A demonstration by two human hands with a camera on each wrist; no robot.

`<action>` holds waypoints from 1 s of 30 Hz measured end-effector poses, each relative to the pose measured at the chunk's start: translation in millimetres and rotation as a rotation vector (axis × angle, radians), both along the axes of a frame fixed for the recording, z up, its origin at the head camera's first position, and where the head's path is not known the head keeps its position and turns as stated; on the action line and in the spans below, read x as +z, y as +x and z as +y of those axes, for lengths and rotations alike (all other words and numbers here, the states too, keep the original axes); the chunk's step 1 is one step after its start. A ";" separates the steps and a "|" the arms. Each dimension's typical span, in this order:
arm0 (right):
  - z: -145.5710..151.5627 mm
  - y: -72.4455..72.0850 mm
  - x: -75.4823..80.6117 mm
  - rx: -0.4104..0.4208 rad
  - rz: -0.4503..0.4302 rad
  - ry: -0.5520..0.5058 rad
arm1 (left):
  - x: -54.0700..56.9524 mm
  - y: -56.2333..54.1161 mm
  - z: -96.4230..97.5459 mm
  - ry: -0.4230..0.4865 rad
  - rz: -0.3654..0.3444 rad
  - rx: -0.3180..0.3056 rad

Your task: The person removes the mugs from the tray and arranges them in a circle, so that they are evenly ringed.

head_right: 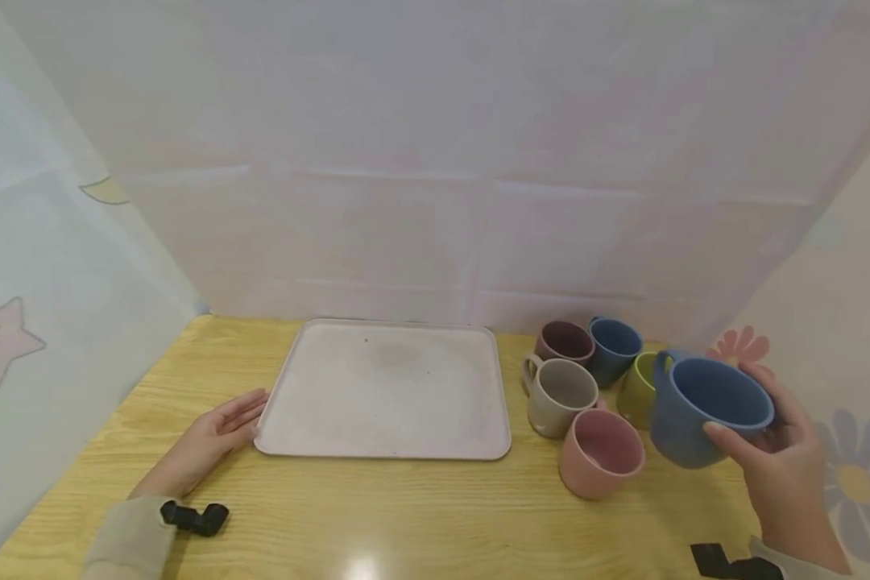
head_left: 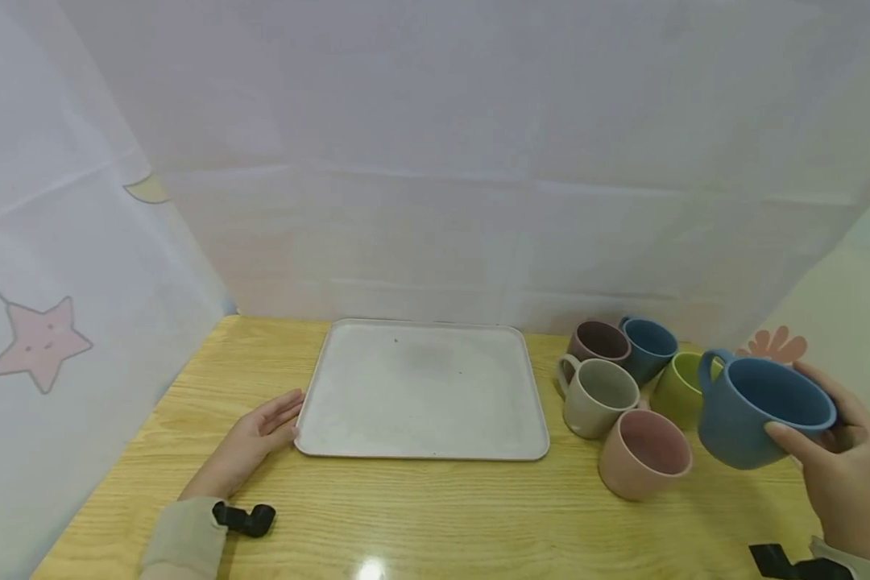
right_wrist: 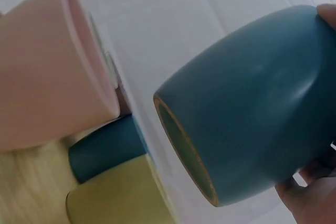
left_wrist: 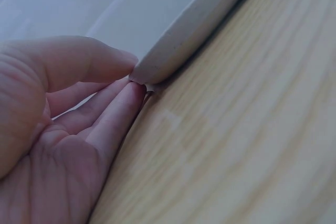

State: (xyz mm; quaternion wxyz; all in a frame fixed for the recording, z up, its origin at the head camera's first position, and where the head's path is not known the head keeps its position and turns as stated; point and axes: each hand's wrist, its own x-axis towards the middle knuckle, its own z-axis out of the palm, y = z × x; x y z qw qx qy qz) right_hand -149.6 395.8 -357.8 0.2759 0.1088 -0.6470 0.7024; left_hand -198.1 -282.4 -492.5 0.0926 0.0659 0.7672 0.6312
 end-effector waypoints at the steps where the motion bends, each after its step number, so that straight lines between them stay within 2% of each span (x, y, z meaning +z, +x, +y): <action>1: 1.2 2.3 -2.1 -0.066 -0.042 0.018 | 0.5 0.0 0.1 0.002 0.000 0.001; 5: -0.5 13.0 -10.1 -0.374 -0.288 0.121 | 1.9 -0.3 1.1 0.002 -0.004 0.004; 7: -2.9 17.1 -12.1 -0.472 -0.397 0.102 | 1.7 -0.7 1.1 0.002 -0.007 0.006; 8: -4.3 19.0 -12.9 -0.493 -0.426 0.069 | 1.5 -0.8 1.0 0.001 -0.008 0.006; 11: -8.7 21.6 -13.6 -0.537 -0.467 -0.056 | 0.8 -1.2 0.2 0.002 -0.013 0.005; 14: -14.7 23.7 -17.0 -0.573 -0.506 -0.102 | 0.5 -1.5 -0.3 0.003 -0.014 0.004; 18: -23.9 23.4 -24.9 -0.612 -0.565 -0.088 | 0.2 -1.3 -1.5 0.010 -0.013 0.003; 24: -34.2 19.1 -35.5 -0.641 -0.669 -0.010 | -1.3 -0.5 -1.1 0.016 -0.007 0.002; 30: -36.8 16.3 -47.7 -0.636 -0.631 -0.037 | -0.2 -0.2 -0.4 -0.001 -0.014 0.004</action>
